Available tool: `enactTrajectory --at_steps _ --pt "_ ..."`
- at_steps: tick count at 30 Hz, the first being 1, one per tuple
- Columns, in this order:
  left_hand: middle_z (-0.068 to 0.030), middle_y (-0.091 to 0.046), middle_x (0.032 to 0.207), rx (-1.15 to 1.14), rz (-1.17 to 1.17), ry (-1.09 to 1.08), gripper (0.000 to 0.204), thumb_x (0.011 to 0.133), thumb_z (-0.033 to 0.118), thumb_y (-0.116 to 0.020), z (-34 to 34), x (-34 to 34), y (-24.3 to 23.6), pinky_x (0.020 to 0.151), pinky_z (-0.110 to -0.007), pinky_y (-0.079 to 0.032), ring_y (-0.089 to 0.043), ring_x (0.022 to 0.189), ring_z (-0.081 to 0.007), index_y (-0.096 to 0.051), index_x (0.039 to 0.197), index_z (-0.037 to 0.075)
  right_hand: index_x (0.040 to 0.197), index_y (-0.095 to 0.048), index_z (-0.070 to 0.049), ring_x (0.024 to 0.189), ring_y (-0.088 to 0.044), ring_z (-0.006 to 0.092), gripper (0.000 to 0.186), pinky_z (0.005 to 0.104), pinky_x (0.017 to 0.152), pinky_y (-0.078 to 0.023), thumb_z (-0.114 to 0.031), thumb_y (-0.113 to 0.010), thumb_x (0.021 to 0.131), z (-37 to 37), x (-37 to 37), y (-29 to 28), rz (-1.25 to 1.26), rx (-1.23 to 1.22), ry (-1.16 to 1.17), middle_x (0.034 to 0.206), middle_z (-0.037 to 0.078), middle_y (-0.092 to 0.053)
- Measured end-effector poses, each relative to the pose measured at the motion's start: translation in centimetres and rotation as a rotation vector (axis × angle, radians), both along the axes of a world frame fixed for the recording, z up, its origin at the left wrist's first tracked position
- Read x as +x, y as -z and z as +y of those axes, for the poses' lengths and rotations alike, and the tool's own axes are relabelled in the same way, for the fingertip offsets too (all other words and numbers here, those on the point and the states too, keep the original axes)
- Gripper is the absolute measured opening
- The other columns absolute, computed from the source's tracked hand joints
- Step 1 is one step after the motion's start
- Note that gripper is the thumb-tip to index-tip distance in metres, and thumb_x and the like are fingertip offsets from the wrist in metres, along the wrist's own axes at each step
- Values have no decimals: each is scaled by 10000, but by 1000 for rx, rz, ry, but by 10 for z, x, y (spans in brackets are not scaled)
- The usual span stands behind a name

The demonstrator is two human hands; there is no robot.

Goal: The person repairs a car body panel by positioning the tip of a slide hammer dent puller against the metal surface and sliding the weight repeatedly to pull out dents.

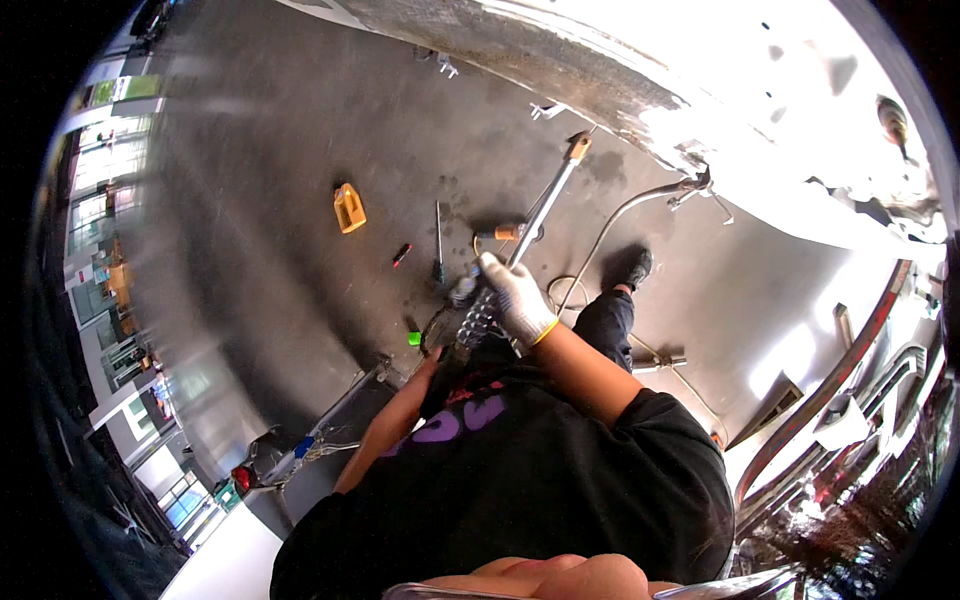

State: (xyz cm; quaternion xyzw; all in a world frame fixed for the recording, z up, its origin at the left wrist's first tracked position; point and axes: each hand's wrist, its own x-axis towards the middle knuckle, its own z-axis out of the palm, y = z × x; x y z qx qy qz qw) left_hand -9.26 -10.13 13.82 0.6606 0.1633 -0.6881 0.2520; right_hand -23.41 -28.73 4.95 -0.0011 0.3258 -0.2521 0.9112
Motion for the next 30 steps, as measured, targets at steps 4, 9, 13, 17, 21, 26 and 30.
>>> enactTrajectory --at_steps 4,9,13,17,21,26,30 --pt "-109 -710 1339 37 92 33 614 1127 403 -568 -8 -6 33 1053 -366 -534 -680 1194 -238 -472 1630 65 919 -593 -62 656 -678 278 308 435 626 -575 -302 -649 1105 -16 -11 9 -90 -42 -14 766 105 -652" --pt "-115 -684 1378 41 100 31 621 1125 389 -565 -10 -7 43 1067 -372 -526 -671 1213 -248 -447 1643 67 852 -526 -110 573 -605 255 349 437 604 -556 -317 -636 1111 -29 -12 9 -123 -55 15 676 75 -557" --pt "-120 -664 1409 39 94 30 628 1124 377 -564 -9 -8 48 1077 -376 -520 -665 1229 -256 -427 1653 69 792 -491 -117 590 -605 287 410 452 632 -548 -335 -607 1119 -32 -13 4 -114 -68 10 655 106 -556" --pt "-124 -644 1440 34 85 38 635 1123 366 -562 -9 -7 53 1088 -380 -513 -658 1245 -263 -407 1663 71 758 -470 -115 610 -608 323 451 477 674 -547 -347 -577 1129 -34 -16 4 -129 -79 16 649 141 -564" --pt "-129 -623 1471 31 77 39 644 1121 355 -560 -9 -6 56 1098 -384 -506 -651 1260 -271 -387 1674 72 758 -469 -114 613 -610 326 449 478 676 -547 -342 -576 1129 -37 -18 0 -88 -107 -27 644 137 -555" --pt "-135 -598 1510 34 67 38 656 1120 340 -557 -8 -5 58 1111 -390 -498 -643 1280 -281 -362 1686 74 801 -498 -121 578 -622 268 399 412 601 -547 -343 -639 1102 -33 -17 9 -141 -109 14 667 96 -602" --pt "-140 -578 1541 37 49 30 667 1118 329 -556 -6 -4 59 1122 -394 -491 -636 1296 -289 -342 1697 76 827 -519 -111 595 -631 264 377 410 625 -556 -337 -636 1105 -30 -15 17 -164 -116 43 701 99 -630"
